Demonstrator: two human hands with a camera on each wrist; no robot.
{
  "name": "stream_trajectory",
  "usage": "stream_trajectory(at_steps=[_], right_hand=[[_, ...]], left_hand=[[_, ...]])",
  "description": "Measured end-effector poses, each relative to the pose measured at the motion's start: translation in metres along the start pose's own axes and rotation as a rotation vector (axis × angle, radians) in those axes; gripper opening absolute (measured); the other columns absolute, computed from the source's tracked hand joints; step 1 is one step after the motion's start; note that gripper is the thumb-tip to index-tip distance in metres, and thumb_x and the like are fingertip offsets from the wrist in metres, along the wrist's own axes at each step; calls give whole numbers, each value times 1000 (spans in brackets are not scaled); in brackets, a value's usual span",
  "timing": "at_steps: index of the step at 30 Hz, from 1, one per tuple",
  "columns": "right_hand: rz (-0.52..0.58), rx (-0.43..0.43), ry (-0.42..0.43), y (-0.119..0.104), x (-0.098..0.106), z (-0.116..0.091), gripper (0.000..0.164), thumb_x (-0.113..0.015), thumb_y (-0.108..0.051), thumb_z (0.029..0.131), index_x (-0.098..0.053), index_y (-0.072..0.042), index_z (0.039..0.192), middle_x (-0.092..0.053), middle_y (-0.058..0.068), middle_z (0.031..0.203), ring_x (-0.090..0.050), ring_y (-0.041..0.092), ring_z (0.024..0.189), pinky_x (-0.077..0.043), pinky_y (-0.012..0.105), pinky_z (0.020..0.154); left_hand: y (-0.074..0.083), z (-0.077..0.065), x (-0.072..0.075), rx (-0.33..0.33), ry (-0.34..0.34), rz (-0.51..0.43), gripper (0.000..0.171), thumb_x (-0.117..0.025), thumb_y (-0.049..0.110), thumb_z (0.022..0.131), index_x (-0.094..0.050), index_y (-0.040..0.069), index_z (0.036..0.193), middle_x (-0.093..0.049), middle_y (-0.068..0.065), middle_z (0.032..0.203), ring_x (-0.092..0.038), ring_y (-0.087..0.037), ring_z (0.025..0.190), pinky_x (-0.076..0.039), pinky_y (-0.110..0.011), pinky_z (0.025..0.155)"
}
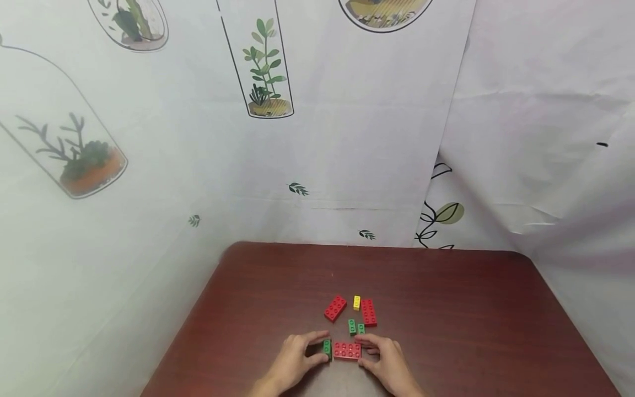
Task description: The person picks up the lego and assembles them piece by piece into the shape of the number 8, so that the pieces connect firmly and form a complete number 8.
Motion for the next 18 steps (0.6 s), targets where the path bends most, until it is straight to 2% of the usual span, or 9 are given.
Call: stream_trajectory(at_steps=[11, 18], right_hand=[[17, 6, 12, 0, 1, -1, 45, -90, -1, 83, -75, 0, 125, -75, 19, 120, -76, 29, 98, -62, 35, 78], [23, 19, 19, 1, 2, -1, 45, -90, -1, 82, -75, 1, 124, -76, 19, 118, -76, 30, 99, -62, 34, 79]], left_hand=[[4, 2, 6, -20, 11, -83, 50, -86, 25, 90, -73, 11, 136, -77, 7, 124, -66, -22, 126, -55, -51, 100], [10, 5, 6, -28, 21, -79, 50, -86, 27, 90, -73, 12, 137, -76, 8, 125, -65, -18, 126, -55, -49, 101]])
Point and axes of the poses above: each hand's wrist, its own z-axis towards the middle knuckle, its own x-axis out of the back of the hand, y = z × x, the point moved 10 cm from there along z, towards the middle knuckle
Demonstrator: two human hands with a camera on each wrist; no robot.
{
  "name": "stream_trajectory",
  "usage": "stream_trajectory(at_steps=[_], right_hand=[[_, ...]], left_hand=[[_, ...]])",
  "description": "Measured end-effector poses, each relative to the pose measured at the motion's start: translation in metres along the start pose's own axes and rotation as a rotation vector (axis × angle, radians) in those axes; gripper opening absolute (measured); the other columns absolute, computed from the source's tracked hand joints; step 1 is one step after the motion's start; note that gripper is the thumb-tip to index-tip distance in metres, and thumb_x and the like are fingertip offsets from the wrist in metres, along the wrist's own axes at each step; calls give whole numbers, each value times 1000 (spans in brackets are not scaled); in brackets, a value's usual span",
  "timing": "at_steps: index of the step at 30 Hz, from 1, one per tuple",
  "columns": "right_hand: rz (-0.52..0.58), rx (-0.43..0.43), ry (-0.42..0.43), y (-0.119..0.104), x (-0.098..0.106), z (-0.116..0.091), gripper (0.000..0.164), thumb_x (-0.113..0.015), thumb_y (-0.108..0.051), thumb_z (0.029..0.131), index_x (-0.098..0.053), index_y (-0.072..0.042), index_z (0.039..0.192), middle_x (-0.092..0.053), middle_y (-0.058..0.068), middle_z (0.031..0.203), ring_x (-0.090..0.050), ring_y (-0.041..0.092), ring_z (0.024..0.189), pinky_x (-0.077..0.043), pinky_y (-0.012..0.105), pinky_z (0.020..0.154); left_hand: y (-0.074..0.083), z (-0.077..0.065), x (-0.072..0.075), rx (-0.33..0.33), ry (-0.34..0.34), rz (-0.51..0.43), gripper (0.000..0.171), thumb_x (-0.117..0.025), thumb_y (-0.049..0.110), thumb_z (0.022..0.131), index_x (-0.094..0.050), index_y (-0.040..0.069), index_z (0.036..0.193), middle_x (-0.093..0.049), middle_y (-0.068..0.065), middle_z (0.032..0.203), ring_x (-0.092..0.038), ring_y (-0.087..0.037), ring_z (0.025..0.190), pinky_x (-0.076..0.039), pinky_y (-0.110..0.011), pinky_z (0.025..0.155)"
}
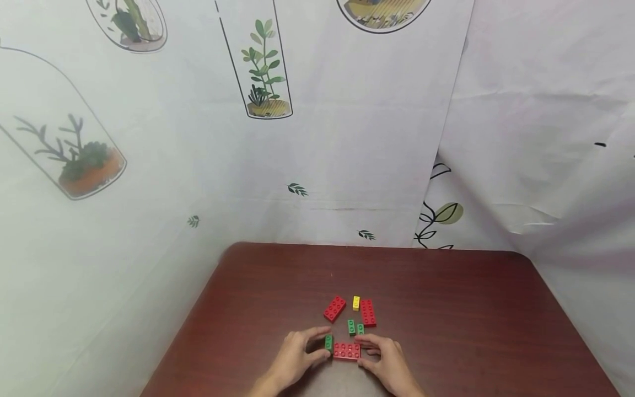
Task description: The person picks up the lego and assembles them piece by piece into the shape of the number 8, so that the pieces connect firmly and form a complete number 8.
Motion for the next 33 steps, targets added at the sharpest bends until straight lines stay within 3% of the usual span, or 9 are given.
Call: stream_trajectory(at_steps=[16, 33], right_hand=[[-3, 16, -9, 0, -1, 0, 44, -90, -1, 82, -74, 2, 123, -76, 19, 118, -76, 28, 99, -62, 33, 79], [9, 23, -2, -1, -1, 0, 44, -90, -1, 83, -74, 3, 123, -76, 19, 117, -76, 25, 99, -62, 32, 80]], left_hand=[[4, 3, -8, -16, -20, -73, 44, -88, 19, 88, -76, 11, 130, -78, 8, 119, -72, -8, 110, -59, -32, 91], [7, 4, -12, -39, -20, -67, 37, -88, 16, 88, -79, 14, 124, -78, 9, 114, -71, -7, 107, -58, -29, 88]])
Point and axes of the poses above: each hand's wrist, its own z-axis towards the middle knuckle, its own x-axis out of the back of the hand, y = z × x, the point moved 10 cm from there along z, towards the middle knuckle
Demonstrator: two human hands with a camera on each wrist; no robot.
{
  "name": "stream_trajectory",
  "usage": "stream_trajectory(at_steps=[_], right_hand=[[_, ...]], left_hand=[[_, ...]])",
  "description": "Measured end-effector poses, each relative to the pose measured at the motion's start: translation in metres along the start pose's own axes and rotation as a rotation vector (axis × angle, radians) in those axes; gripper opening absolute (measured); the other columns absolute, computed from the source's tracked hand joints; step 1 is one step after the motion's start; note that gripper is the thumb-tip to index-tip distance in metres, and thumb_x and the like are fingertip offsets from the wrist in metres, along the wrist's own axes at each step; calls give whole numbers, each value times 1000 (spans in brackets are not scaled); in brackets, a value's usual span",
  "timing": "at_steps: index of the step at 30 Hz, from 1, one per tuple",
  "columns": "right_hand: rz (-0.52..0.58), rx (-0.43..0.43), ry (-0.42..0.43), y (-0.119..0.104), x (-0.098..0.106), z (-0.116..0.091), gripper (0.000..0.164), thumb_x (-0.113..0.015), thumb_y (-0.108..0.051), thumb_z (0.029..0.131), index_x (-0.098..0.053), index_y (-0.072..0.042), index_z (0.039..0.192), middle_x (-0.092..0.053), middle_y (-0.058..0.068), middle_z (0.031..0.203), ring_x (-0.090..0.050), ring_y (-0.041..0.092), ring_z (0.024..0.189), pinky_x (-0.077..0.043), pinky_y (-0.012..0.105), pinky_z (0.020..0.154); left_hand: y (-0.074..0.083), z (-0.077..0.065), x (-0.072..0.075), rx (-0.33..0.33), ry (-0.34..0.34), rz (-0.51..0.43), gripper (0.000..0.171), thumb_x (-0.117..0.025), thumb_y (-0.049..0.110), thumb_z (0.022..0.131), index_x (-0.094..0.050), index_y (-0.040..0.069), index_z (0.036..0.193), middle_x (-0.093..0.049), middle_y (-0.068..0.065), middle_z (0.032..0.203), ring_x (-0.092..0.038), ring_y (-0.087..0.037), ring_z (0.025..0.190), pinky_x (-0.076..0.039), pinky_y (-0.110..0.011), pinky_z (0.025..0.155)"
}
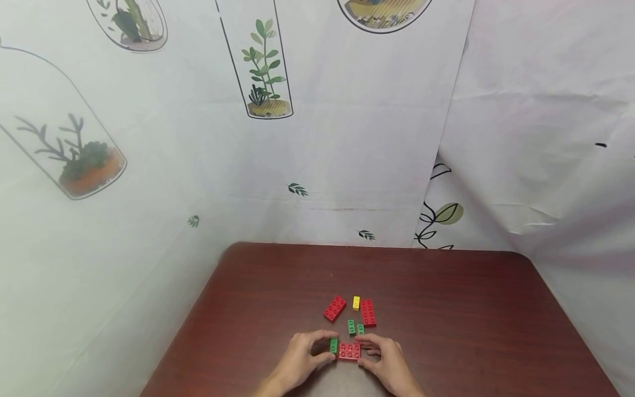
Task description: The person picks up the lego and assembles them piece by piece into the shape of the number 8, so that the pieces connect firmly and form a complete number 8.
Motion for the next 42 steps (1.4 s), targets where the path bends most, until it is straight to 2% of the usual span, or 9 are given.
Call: stream_trajectory(at_steps=[11, 20, 42], right_hand=[[-16, 3, 11, 1, 0, 0, 44, -89, 0, 82, -74, 2, 124, -76, 18, 117, -76, 22, 99, -62, 31, 80], [-6, -14, 3, 2, 1, 0, 43, -89, -1, 83, -75, 3, 124, -75, 22, 120, -77, 31, 98, -62, 33, 79], [3, -26, 21, 1, 2, 2, 40, -89, 2, 81, -77, 2, 120, -77, 19, 113, -78, 26, 93, -63, 31, 75]], left_hand=[[1, 1, -2, -20, 0, 20, 34, -88, 17, 90, -79, 16, 123, -76, 12, 116, -70, -5, 109, -58, -29, 89], [-2, 1, -4, -9, -17, -11, 34, -87, 16, 91, -79, 17, 124, -76, 12, 116, -69, -2, 106, -58, -28, 87], [3, 3, -3, -13, -25, 71, 33, -87, 22, 90, -80, 20, 123, -77, 10, 119, -68, -7, 113, -58, -33, 91]])
Point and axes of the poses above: each hand's wrist, its own z-axis towards the middle knuckle, its own x-axis out of the back of the hand, y = z × x, the point moved 10 cm from there along z, towards the middle knuckle
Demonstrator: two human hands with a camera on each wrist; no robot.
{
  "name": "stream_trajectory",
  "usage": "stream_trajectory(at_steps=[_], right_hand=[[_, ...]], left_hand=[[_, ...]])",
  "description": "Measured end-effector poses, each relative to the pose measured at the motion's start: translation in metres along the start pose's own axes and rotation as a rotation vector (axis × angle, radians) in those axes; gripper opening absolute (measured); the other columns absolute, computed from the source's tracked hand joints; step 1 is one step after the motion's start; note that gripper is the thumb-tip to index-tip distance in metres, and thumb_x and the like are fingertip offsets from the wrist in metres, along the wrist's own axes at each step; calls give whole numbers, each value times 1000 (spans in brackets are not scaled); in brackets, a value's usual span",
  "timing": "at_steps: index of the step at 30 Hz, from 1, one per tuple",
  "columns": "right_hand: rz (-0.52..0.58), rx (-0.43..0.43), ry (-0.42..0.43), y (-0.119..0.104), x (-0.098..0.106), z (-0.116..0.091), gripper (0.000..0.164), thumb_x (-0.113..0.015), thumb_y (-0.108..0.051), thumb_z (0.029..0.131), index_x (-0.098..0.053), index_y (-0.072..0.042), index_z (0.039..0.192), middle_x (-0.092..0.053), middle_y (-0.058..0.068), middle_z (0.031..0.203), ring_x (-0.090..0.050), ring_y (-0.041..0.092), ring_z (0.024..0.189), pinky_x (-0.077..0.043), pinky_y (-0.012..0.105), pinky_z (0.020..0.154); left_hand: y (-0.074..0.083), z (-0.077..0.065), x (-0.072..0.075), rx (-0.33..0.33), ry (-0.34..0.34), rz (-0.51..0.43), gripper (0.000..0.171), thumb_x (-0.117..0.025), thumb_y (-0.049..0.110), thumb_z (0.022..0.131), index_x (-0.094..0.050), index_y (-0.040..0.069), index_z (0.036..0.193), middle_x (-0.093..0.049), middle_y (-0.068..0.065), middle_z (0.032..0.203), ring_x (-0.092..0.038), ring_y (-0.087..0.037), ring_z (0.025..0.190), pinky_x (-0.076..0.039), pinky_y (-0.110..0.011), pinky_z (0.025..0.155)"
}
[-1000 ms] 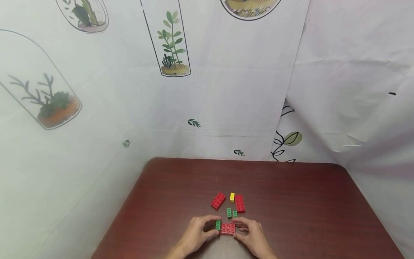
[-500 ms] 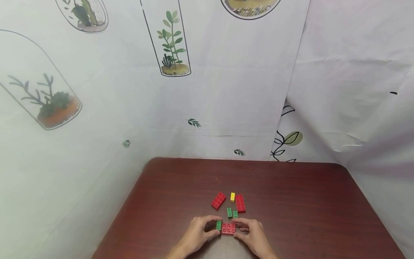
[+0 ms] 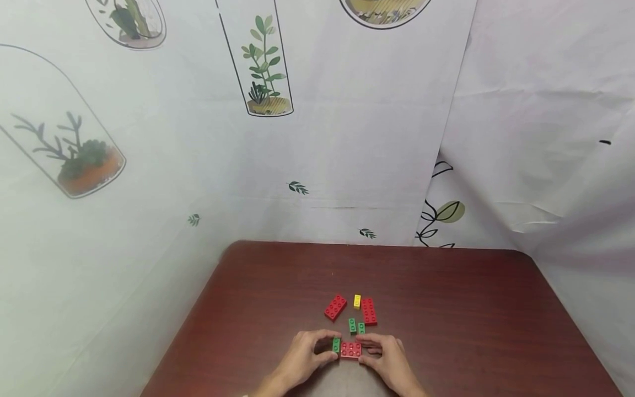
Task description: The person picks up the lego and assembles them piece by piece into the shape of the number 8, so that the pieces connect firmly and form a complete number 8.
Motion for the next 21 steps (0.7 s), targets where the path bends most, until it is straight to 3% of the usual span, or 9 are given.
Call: stream_trajectory(at_steps=[6, 21], right_hand=[[0, 1, -11, 1, 0, 1, 39, -88, 2, 81, -78, 2, 119, -78, 19, 112, -78, 25, 92, -63, 31, 75], [-1, 18, -5, 2, 1, 1, 38, -89, 2, 81, -78, 1, 117, -78, 17, 109, -78, 20, 92, -62, 29, 75]], left_hand=[[-2, 2, -1, 21, -13, 1, 33, -87, 21, 90, -80, 20, 122, -77, 12, 119, -67, -4, 113, -58, -31, 90], [-3, 5, 0, -5, -11, -27, 34, -88, 22, 88, -82, 21, 121, -78, 12, 115, -69, -5, 110, -58, -29, 89]])
Point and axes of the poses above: each hand's wrist, its own z-axis towards the middle knuckle, its own x-axis out of the back of the hand, y = z × x, the point moved 10 cm from there along z, towards the middle knuckle
